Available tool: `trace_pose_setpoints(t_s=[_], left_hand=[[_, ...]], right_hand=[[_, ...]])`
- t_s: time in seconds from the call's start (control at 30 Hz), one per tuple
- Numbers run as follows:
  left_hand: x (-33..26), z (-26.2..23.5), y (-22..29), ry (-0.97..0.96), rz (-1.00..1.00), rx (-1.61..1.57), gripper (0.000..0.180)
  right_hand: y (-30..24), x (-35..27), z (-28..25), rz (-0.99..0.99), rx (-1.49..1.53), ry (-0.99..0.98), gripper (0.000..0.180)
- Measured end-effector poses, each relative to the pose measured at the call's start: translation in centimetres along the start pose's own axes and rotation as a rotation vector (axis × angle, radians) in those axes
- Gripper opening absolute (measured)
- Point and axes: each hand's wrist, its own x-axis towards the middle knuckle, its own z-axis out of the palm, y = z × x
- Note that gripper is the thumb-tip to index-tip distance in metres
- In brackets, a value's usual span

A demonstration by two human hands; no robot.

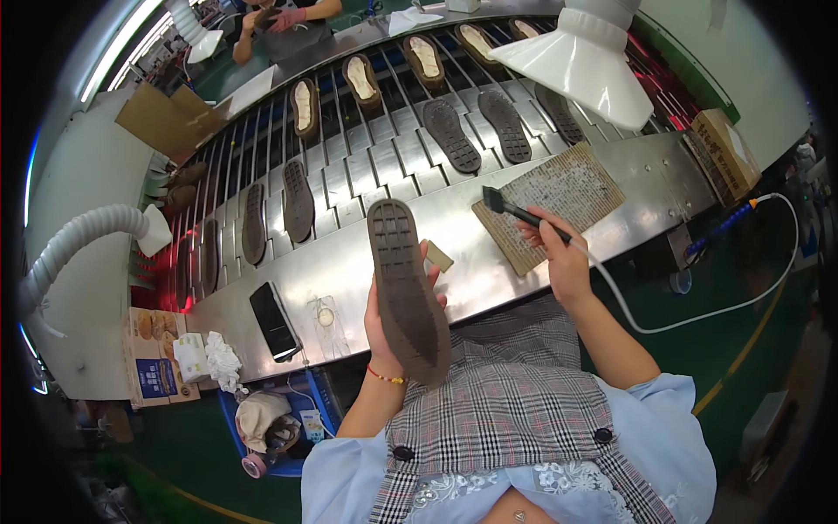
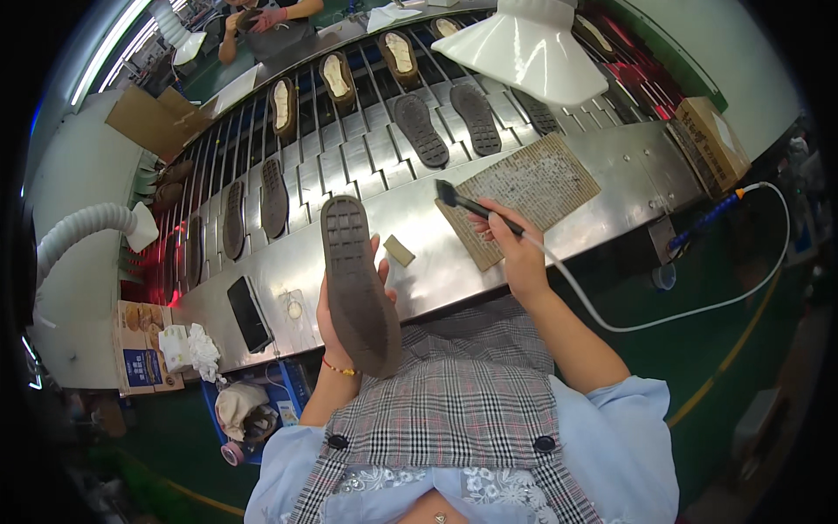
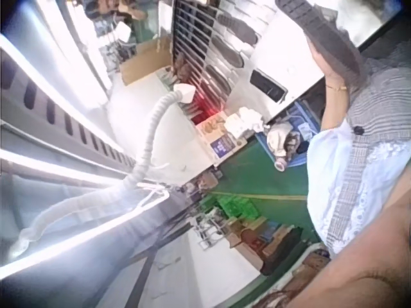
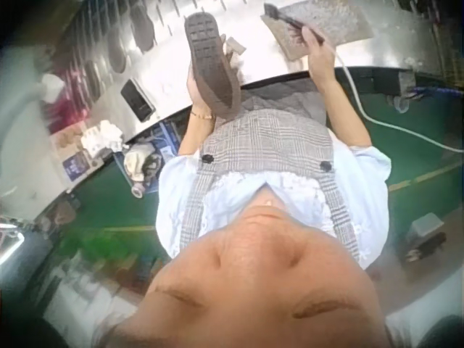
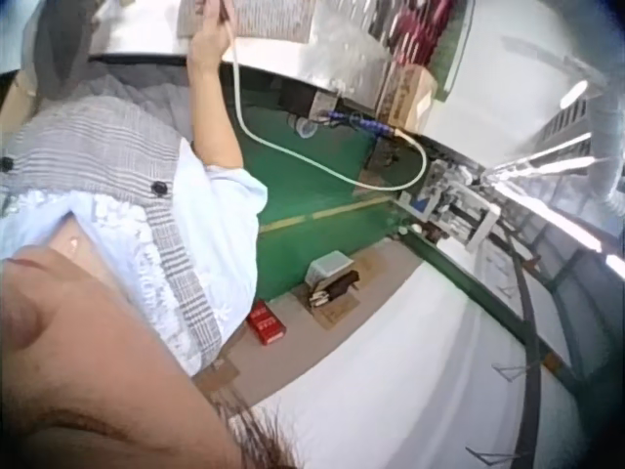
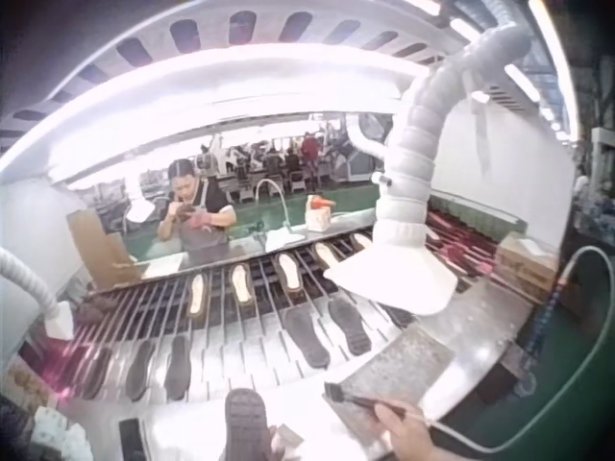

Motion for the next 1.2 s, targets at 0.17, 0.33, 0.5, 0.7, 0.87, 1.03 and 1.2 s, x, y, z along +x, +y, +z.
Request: trace_pose_setpoints(t_s=[0.17, 0.33, 0.5, 0.7, 0.87, 1.03, 1.2], left_hand=[[1.5, 4.1, 0.6, -0.105, 0.17, 0.192, 0.056], [1.0, 6.2, 0.8, -0.114, 0.32, 0.2, 0.055], [0.7, 6.4, 1.2, -0.103, 0.433, 0.298, 0.055], [0.2, 3.5, 2.4, -0.239, 0.416, 0.132, 0.059], [0.3, 4.9, 2.6, -0.229, 0.554, 0.125, 0.058], [0.1, 6.8, 3.7, -0.095, 0.661, 0.099, 0.056], [-0.3, 5.8, 5.3, -0.245, 0.622, 0.142, 0.057]], right_hand=[[-8.4, -2.6, 4.9, 0.236, 0.329, -0.42, 0.033], [-11.5, -5.6, 7.9, -0.343, -0.255, -0.503, 0.035], [-11.7, -6.6, 9.9, -0.864, -0.582, -0.524, 0.042], [-12.8, -8.2, 10.8, -0.897, -0.425, -0.64, 0.043], [-12.3, -8.6, 10.7, -0.844, -0.448, -0.678, 0.044], [-11.9, -8.8, 10.4, -0.835, -0.469, -0.695, 0.042], [-12.4, -8.7, 10.8, -0.871, -0.408, -0.712, 0.042]])
